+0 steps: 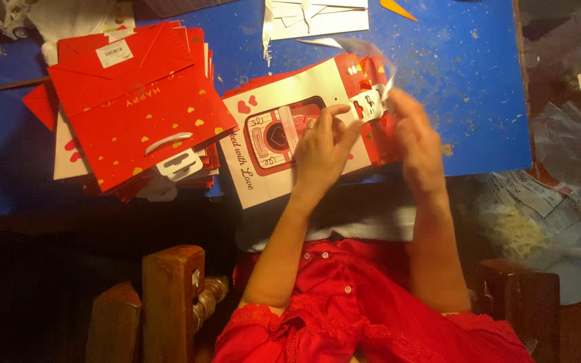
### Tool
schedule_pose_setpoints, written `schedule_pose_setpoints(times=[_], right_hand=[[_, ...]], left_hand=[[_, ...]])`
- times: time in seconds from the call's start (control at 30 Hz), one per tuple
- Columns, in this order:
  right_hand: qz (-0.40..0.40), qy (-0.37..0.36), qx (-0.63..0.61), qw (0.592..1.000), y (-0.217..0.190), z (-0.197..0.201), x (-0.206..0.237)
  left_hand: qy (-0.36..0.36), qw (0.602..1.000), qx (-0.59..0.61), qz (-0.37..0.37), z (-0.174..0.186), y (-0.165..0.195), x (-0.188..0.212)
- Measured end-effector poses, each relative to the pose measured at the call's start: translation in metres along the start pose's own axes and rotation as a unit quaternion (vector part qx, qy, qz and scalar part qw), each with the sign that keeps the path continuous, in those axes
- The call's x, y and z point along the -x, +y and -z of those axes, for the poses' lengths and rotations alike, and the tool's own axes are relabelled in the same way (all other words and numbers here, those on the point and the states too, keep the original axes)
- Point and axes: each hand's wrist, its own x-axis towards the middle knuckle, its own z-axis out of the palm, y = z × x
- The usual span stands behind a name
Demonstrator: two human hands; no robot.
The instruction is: The person threads white ribbons through the handle slots of red paper gift bags and ties them. They handle multiple bags one at a time, pulling ribbons through, adjusting lengths, and stacking the finished bags on the table.
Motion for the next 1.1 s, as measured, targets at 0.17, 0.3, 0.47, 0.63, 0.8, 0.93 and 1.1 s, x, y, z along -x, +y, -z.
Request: schedule_pose_setpoints(times=[0.17,0.3,0.47,0.63,0.8,0.93,1.1], right_hand=[[0.023,-0.072,-0.017,0.997,-0.033,-0.015,0.022],[-0.107,-0.052,-0.162,0.980,-0.034,-0.015,0.026],[-0.143,-0.030,-0.164,0.976,-0.018,-0.014,0.030],[-0.163,0.004,-0.111,0.980,0.001,-0.010,0.033],[-0.122,0.115,-0.127,0.978,0.014,0.007,0.032],[-0.103,0.154,-0.347,0.919,0.016,0.019,0.033],[-0.013,0.136,-0.426,0.894,0.013,0.024,0.039]], left_hand=[[-0.097,0.960,0.262,0.002,-0.005,-0.011,0.000],[-0.125,0.852,0.505,0.057,-0.009,-0.021,-0.002],[-0.066,0.846,0.526,0.059,-0.006,-0.027,-0.001],[0.006,0.880,0.475,0.029,-0.008,-0.016,0.000],[0.002,0.949,0.306,0.070,-0.003,0.002,0.007],[0.041,0.995,-0.066,-0.070,-0.002,0.011,0.012],[0.019,0.989,-0.138,-0.047,-0.006,0.012,0.013]])
